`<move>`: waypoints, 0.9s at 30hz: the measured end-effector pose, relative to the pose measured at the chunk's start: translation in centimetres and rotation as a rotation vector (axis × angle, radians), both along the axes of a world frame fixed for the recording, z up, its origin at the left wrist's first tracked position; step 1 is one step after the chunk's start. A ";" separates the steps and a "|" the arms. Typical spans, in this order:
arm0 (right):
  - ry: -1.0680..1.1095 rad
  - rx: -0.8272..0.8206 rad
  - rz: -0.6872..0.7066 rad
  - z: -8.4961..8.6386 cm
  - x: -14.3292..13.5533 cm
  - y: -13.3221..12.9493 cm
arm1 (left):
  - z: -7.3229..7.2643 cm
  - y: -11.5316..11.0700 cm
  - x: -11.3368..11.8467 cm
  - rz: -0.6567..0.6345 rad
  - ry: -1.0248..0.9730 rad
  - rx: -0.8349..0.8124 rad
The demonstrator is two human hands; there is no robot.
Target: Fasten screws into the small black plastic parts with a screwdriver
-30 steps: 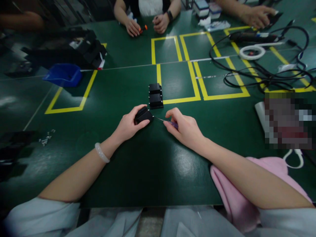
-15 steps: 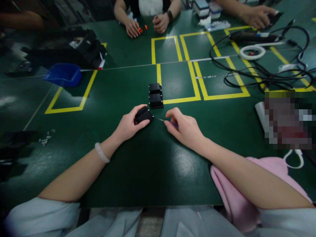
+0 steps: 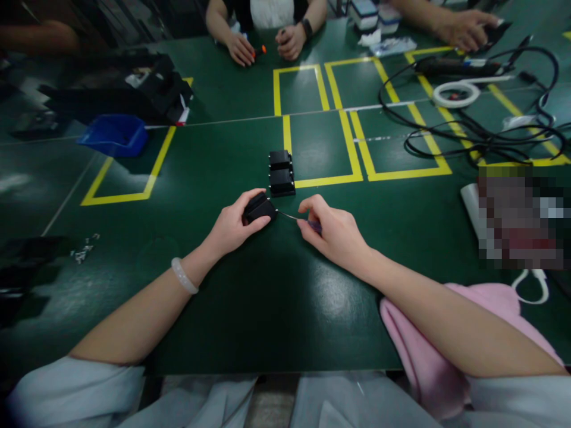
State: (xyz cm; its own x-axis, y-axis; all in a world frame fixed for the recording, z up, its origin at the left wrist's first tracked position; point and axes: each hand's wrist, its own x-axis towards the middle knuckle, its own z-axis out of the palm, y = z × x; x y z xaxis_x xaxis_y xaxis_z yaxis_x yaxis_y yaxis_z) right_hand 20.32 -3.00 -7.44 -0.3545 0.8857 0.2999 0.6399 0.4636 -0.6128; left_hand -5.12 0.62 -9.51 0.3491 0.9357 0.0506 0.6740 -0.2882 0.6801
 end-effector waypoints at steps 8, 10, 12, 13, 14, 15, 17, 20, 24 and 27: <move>-0.022 0.042 -0.011 -0.2 0.0 0.0 | -0.2 0.1 0.0 0.005 0.007 0.007; -0.022 0.057 -0.010 -0.2 0.0 0.0 | -0.3 0.1 0.0 0.010 0.012 0.016; -0.016 0.054 -0.009 -0.2 0.0 0.0 | -0.3 0.1 -0.1 0.012 0.013 0.020; -0.011 0.045 -0.010 -0.2 0.0 0.0 | -0.4 0.1 -0.1 0.010 0.012 0.020; -0.005 0.031 -0.010 -0.2 0.0 0.0 | -0.3 0.1 -0.1 0.007 0.010 0.018; -0.001 0.017 -0.011 -0.1 0.0 0.0 | -0.3 0.1 -0.1 0.004 0.009 0.015; 0.000 0.003 -0.011 -0.1 0.1 0.0 | -0.3 0.1 -0.1 -0.001 0.006 0.013; -0.014 0.035 -0.008 -0.1 0.1 0.0 | -0.2 0.1 -0.1 0.000 0.004 0.009; -0.026 0.070 -0.013 -0.3 0.0 0.1 | -0.1 0.1 0.0 0.003 0.003 0.000; -0.024 0.067 -0.016 -0.3 0.0 0.1 | -0.1 0.1 0.0 -0.001 0.000 -0.001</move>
State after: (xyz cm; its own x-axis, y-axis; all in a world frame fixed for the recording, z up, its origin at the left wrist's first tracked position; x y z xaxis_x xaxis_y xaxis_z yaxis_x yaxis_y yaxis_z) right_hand 20.33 -2.94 -7.71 -0.3484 0.8695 0.3502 0.6616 0.4928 -0.5652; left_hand -5.12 0.68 -9.57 0.3499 0.9355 0.0491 0.6740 -0.2878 0.6804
